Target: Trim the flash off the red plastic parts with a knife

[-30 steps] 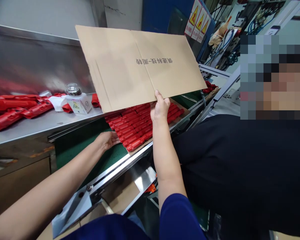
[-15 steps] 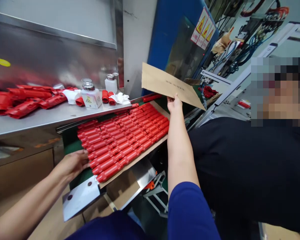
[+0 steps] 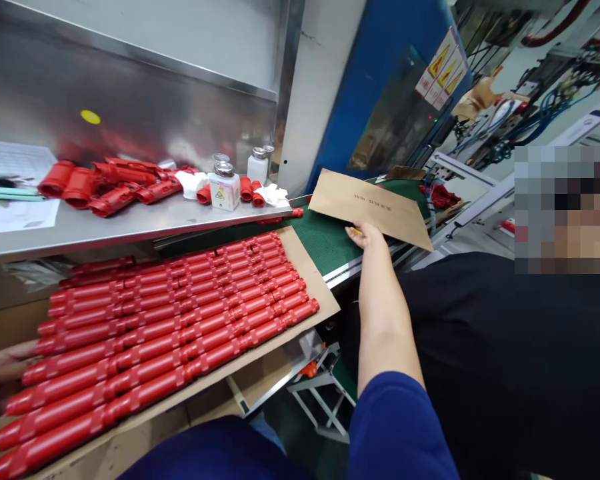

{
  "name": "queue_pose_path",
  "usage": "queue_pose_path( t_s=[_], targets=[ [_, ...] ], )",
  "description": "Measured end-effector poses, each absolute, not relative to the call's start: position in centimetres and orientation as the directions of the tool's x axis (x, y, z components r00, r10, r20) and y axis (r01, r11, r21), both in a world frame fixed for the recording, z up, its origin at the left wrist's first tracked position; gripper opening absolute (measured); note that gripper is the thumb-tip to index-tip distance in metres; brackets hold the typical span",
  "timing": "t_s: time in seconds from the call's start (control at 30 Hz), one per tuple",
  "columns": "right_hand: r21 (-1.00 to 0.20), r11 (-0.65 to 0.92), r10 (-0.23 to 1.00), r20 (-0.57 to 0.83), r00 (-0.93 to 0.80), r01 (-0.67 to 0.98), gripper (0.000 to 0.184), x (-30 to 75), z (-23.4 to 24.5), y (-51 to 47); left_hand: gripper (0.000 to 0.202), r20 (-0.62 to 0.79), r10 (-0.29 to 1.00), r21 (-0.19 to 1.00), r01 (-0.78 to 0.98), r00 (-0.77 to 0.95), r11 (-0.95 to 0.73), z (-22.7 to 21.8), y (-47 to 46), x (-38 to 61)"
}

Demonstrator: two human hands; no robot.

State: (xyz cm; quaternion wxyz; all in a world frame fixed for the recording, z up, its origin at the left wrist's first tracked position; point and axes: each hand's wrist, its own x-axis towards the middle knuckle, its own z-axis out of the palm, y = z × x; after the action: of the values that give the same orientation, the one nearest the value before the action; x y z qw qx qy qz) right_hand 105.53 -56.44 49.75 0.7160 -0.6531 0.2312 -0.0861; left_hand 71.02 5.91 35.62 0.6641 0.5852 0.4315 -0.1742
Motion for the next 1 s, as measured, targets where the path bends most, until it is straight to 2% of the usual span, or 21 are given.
queue_pose_path(
  t_s=[0.1, 0.2, 0.33, 0.43, 0.57, 0.73, 1.0],
  targets=[
    [-0.932, -0.079, -0.37, -0.303, 0.878, -0.355, 0.041, 103.1, 47.5, -53.9, 0.076, -0.69, 0.347, 0.722, 0.639, 0.635, 0.266, 35.1, 5.8, 70.2],
    [-0.844, -0.298, -0.319, -0.352, 0.88, -0.446, 0.04, 100.4, 44.7, -51.1, 0.075, -0.657, 0.293, 0.752, 0.577, 0.695, 0.318, 35.3, 5.4, 69.6],
    [-0.722, -0.536, -0.252, -0.357, 0.9, -0.437, 0.035, 97.9, 42.8, -48.7, 0.076, -0.613, 0.151, 0.74, 0.496, 0.776, 0.454, 35.6, 5.4, 69.0],
    [-0.66, -0.64, -0.198, -0.354, 0.914, -0.394, 0.038, 97.4, 43.2, -47.7, 0.072, -0.578, 0.127, 0.739, 0.45, 0.806, 0.502, 35.2, 5.4, 68.9],
    [-0.646, -0.675, -0.15, -0.353, 0.924, -0.357, 0.036, 97.5, 44.3, -46.8, 0.068, -0.545, 0.127, 0.74, 0.404, 0.829, 0.537, 34.4, 5.3, 69.0],
    [-0.684, -0.632, -0.134, -0.366, 0.921, -0.364, 0.029, 96.0, 44.8, -46.2, 0.061, -0.52, 0.165, 0.757, 0.363, 0.838, 0.543, 34.1, 5.6, 68.8],
    [-0.843, -0.439, -0.078, -0.308, 0.948, -0.31, 0.045, 91.1, 44.3, -43.1, 0.058, -0.552, 0.211, 0.762, 0.385, 0.807, 0.521, 34.7, 9.6, 64.7]
  ],
)
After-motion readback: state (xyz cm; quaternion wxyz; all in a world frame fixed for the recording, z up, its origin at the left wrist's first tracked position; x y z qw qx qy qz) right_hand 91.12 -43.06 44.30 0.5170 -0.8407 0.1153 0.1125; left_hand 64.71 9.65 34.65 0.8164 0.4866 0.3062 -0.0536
